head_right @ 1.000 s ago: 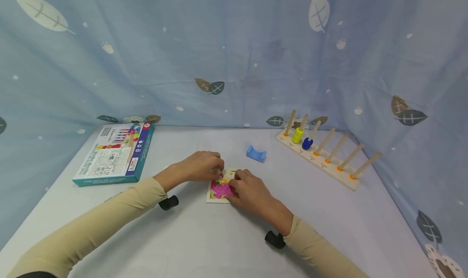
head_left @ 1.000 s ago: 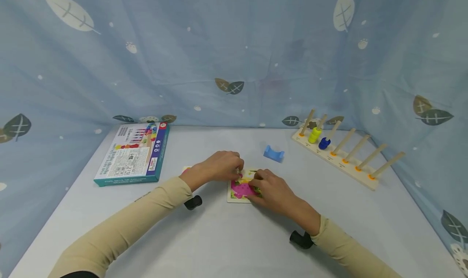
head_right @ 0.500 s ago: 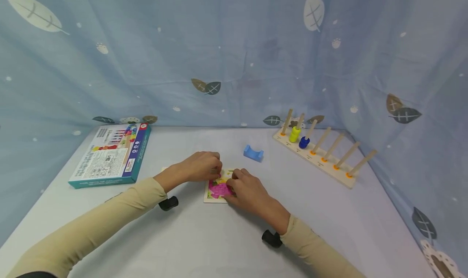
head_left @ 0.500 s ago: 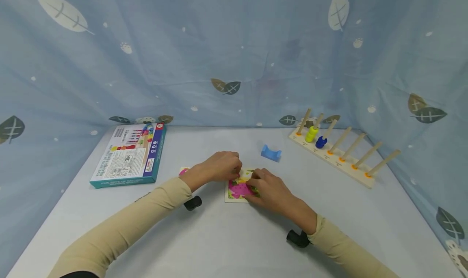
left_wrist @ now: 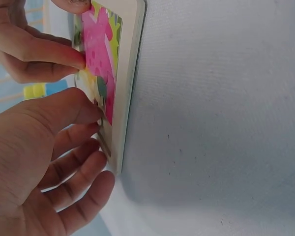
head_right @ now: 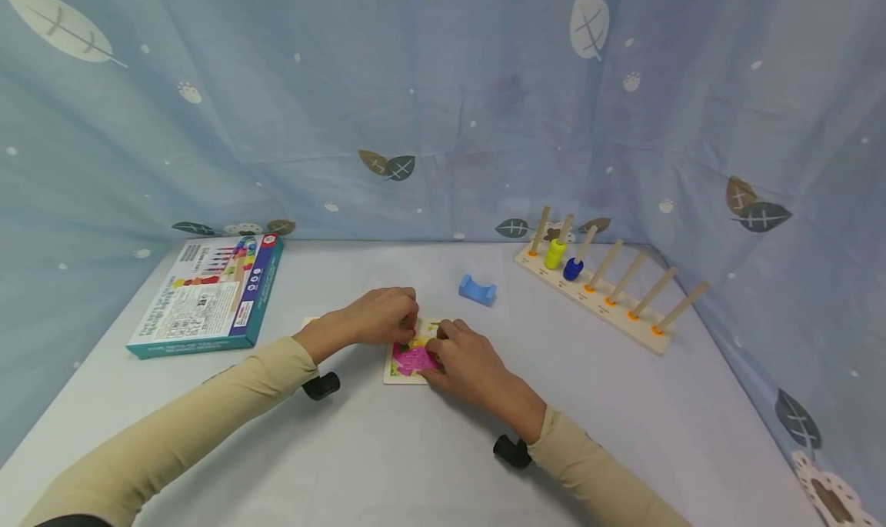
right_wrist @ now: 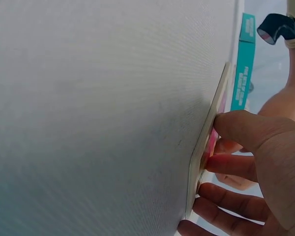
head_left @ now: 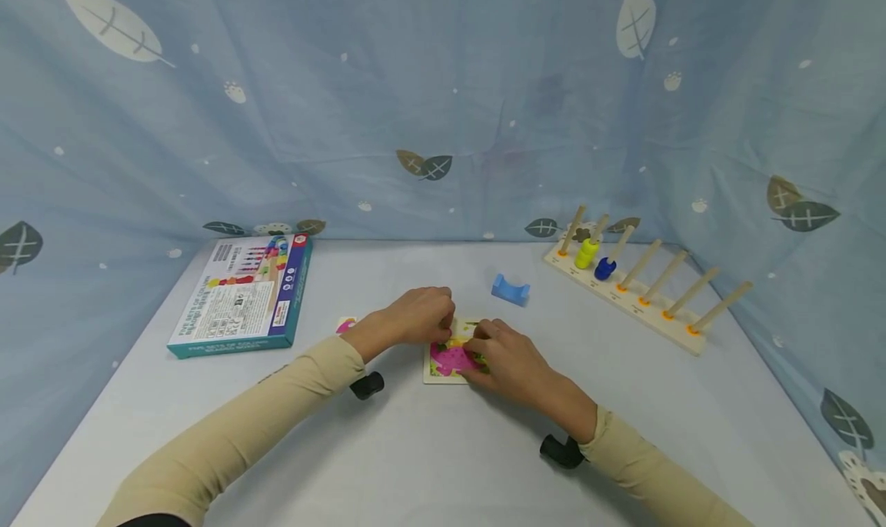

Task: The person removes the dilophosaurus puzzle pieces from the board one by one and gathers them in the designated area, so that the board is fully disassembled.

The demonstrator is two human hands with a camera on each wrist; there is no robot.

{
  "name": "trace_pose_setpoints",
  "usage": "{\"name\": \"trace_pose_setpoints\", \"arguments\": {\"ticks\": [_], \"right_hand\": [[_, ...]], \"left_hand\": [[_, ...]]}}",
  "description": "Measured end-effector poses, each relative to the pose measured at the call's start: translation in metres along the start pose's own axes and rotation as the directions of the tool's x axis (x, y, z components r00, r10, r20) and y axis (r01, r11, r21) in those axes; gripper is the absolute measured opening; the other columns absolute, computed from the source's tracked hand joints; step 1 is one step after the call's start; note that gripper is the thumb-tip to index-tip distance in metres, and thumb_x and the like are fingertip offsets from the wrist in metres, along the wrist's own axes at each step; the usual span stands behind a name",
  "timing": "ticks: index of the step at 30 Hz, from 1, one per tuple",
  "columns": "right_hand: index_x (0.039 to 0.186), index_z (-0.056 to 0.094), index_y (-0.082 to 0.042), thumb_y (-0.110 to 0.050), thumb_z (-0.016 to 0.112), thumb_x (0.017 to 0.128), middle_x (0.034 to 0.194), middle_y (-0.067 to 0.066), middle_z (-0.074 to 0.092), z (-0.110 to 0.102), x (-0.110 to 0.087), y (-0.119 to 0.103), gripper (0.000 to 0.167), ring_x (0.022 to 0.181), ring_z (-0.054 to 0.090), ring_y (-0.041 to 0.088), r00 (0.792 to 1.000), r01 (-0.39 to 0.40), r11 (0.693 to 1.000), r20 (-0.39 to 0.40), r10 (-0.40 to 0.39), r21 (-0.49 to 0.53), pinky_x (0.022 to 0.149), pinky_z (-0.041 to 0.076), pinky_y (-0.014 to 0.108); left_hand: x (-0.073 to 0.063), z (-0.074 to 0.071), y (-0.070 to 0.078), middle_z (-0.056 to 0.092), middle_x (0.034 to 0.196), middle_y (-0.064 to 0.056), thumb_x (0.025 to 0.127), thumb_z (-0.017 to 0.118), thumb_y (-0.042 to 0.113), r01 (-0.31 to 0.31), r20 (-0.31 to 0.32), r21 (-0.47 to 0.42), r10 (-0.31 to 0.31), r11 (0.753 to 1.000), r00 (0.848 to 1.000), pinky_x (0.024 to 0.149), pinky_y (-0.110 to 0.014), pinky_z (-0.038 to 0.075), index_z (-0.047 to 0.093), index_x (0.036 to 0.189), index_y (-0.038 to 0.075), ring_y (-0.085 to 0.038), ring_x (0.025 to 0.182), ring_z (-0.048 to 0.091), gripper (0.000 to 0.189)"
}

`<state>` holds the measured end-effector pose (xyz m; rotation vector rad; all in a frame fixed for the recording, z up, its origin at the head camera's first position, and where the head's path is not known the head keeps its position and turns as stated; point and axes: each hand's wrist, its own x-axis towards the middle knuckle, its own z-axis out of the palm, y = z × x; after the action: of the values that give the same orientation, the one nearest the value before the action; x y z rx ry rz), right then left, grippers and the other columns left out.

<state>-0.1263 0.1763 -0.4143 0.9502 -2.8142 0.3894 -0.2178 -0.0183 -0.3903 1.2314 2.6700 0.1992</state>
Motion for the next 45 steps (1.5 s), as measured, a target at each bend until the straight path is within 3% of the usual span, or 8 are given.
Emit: {"name": "trace_pose_setpoints", "arguments": {"ticks": [8,15,18,24,45], "right_hand": [[0.104,0.078,-0.009,-0.039,0.085,0.079,0.098,0.003,0.059,0.0,0.001,0.0,0.039,0.086,0.051,0.016,1.0,-0.009,1.0,0.01,0.009,-0.005,0.065,0.048,0.025],[0.104,0.078,-0.01,-0.039,0.085,0.079,0.098,0.002,0.059,0.001,0.001,-0.001,0.04,0.087,0.052,0.016,1.0,-0.01,1.0,0.01,0.01,-0.013,0.066,0.048,0.025],[0.105,0.078,-0.01,-0.039,0.085,0.079,0.098,0.002,0.059,0.0,0.001,0.0,0.04,0.087,0.051,0.015,1.0,-0.01,1.0,0.011,0.01,-0.01,0.066,0.048,0.025],[0.104,0.078,-0.01,-0.039,0.085,0.079,0.099,0.002,0.059,0.0,0.001,0.0,0.039,0.088,0.052,0.016,1.0,-0.002,1.0,0.01,0.003,-0.008,0.066,0.049,0.026],[0.103,0.078,-0.01,-0.038,0.086,0.078,0.099,0.002,0.061,0.001,0.0,0.0,0.039,0.088,0.052,0.016,1.0,0.008,1.0,-0.003,-0.008,-0.01,0.066,0.049,0.026]], "left_hand": [[-0.001,0.001,-0.001,0.052,0.081,0.005,0.087,0.075,0.022,-0.007,-0.022,0.012,0.008,1.0,1.0,0.061,-0.025,0.046,0.069,0.078,0.015,-0.01,0.069,0.051,0.013],[-0.002,0.0,-0.002,0.054,0.08,0.005,0.087,0.076,0.021,-0.002,-0.032,-0.039,0.001,0.999,0.999,0.064,-0.026,0.046,0.067,0.081,0.015,-0.011,0.071,0.052,0.013],[-0.002,0.0,-0.002,0.058,0.085,0.003,0.086,0.076,0.017,-0.009,-0.037,-0.078,0.006,0.997,0.999,0.069,-0.027,0.047,0.068,0.093,0.012,-0.012,0.076,0.054,0.012],[-0.001,0.001,0.002,0.064,0.102,-0.003,0.084,0.077,0.017,-0.028,-0.03,-0.141,0.024,0.99,0.999,0.077,-0.03,0.05,0.066,0.12,0.01,-0.013,0.088,0.059,0.038],[0.004,-0.002,0.011,0.061,0.102,0.001,0.084,0.081,0.026,-0.05,-0.001,-0.054,0.05,0.997,0.999,0.074,-0.029,0.05,0.07,0.115,0.017,-0.011,0.086,0.057,0.034]]}}
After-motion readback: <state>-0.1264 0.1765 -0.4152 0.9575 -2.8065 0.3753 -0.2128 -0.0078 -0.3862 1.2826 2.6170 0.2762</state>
